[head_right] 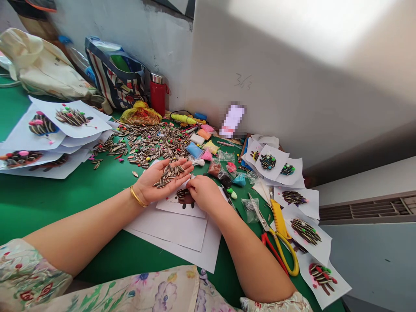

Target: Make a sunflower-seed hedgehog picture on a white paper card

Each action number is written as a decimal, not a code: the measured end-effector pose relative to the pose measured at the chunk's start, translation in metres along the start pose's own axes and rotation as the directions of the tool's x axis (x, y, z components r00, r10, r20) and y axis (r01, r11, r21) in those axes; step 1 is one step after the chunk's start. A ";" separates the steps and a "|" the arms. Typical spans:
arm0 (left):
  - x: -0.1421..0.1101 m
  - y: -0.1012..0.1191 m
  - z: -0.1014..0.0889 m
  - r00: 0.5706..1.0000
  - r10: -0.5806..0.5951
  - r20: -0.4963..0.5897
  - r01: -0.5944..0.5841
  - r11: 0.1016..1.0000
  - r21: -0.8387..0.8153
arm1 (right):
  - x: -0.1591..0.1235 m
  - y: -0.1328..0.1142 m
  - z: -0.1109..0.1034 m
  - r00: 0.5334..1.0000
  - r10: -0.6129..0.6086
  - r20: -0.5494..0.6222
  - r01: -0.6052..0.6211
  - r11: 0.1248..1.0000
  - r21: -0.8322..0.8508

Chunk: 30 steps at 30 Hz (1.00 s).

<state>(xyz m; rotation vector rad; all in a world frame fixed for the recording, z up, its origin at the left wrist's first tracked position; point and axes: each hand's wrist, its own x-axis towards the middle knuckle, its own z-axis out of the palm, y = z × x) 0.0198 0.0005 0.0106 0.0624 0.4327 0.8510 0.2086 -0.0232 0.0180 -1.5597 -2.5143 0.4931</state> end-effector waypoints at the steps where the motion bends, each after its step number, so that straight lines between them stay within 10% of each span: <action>1: 0.000 0.000 0.000 1.000 0.001 0.001 -0.001 1.000 -0.002 | 0.000 0.001 0.000 1.000 -0.007 -0.003 0.007 1.000 0.004; 30: -0.001 0.001 0.002 1.000 0.013 0.006 -0.013 1.000 0.005 | -0.021 0.005 -0.006 0.991 -0.073 -0.112 0.075 0.997 0.013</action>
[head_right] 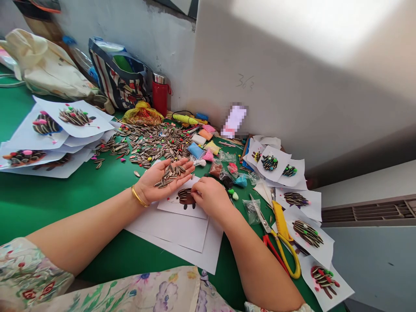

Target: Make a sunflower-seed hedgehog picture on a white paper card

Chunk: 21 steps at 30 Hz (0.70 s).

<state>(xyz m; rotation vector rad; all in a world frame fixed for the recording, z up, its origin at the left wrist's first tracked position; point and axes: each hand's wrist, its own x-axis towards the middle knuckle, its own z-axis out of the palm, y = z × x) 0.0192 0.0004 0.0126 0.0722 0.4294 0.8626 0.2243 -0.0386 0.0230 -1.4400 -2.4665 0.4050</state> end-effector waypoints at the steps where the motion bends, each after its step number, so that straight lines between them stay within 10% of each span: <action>1: 0.000 0.000 -0.001 1.000 0.000 0.001 0.000 1.000 0.001 | -0.001 -0.001 -0.004 0.999 0.032 0.015 -0.032 0.999 0.015; 6: 0.000 0.000 -0.001 1.000 -0.004 0.003 0.004 1.000 0.010 | -0.003 -0.006 -0.014 0.974 0.201 0.106 -0.214 0.968 0.128; 21: 0.001 0.000 -0.002 1.000 -0.001 0.015 0.001 1.000 0.001 | -0.002 -0.006 -0.009 0.980 0.170 0.101 -0.189 0.952 0.239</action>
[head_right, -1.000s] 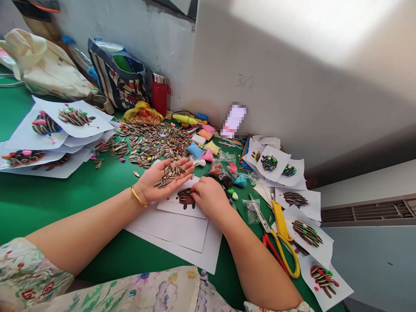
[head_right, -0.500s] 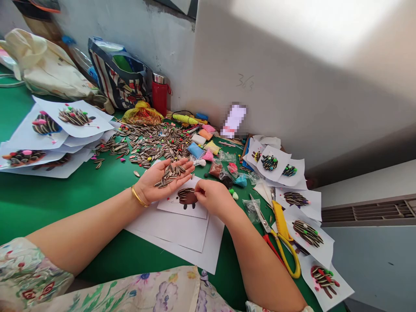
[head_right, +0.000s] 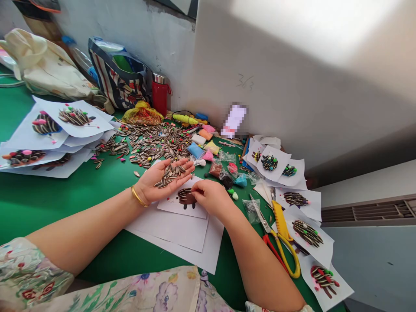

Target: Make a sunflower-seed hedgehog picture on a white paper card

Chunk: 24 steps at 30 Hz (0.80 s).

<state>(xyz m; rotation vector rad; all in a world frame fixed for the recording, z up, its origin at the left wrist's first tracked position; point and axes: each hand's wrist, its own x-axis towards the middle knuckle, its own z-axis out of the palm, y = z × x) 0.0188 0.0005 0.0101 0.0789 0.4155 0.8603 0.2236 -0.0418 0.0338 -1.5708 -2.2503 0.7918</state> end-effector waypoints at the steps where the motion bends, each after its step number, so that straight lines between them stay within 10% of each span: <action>1: 0.000 0.000 0.000 1.000 0.001 0.000 -0.001 1.000 0.002 | 0.000 0.000 0.000 1.000 0.001 -0.003 -0.001 1.000 0.005; 24: 0.001 0.000 -0.001 1.000 -0.003 -0.001 0.003 1.000 -0.007 | 0.006 -0.002 0.022 0.998 -0.048 -0.049 0.038 0.983 -0.180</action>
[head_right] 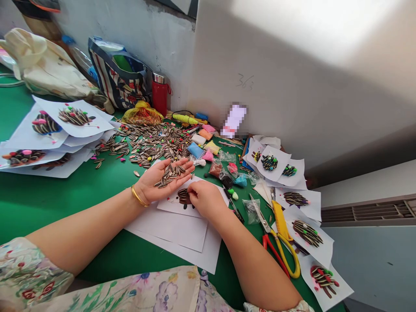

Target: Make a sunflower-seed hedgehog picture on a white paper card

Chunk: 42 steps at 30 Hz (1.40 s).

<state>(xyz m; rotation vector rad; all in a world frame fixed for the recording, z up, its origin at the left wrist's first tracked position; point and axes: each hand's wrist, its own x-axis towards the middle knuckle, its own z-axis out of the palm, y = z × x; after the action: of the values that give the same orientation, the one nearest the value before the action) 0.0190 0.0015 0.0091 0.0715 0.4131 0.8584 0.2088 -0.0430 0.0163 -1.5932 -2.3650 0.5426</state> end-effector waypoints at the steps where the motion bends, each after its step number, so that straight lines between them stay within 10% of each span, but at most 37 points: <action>1: 0.000 0.000 0.000 1.000 0.001 0.000 -0.001 1.000 0.001 | 0.000 0.000 0.001 1.000 -0.007 -0.002 0.006 1.000 -0.007; 24: 0.000 0.000 0.000 1.000 0.001 -0.002 -0.001 1.000 -0.007 | -0.002 0.004 0.004 0.983 -0.155 -0.102 0.152 0.988 -0.030; 34: -0.005 -0.005 0.007 0.999 -0.049 -0.020 0.050 0.998 0.030 | 0.000 -0.015 -0.010 0.878 -0.309 -0.366 0.341 0.940 0.026; 42: -0.005 -0.008 0.009 0.993 -0.110 -0.041 0.109 0.994 -0.029 | 0.031 -0.032 -0.006 0.828 -0.472 -0.301 0.417 0.879 -0.233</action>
<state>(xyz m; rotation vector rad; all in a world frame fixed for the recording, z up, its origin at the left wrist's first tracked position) 0.0250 -0.0063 0.0176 0.0058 0.4417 0.7582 0.1728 -0.0241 0.0357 -1.0114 -2.4183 -0.0302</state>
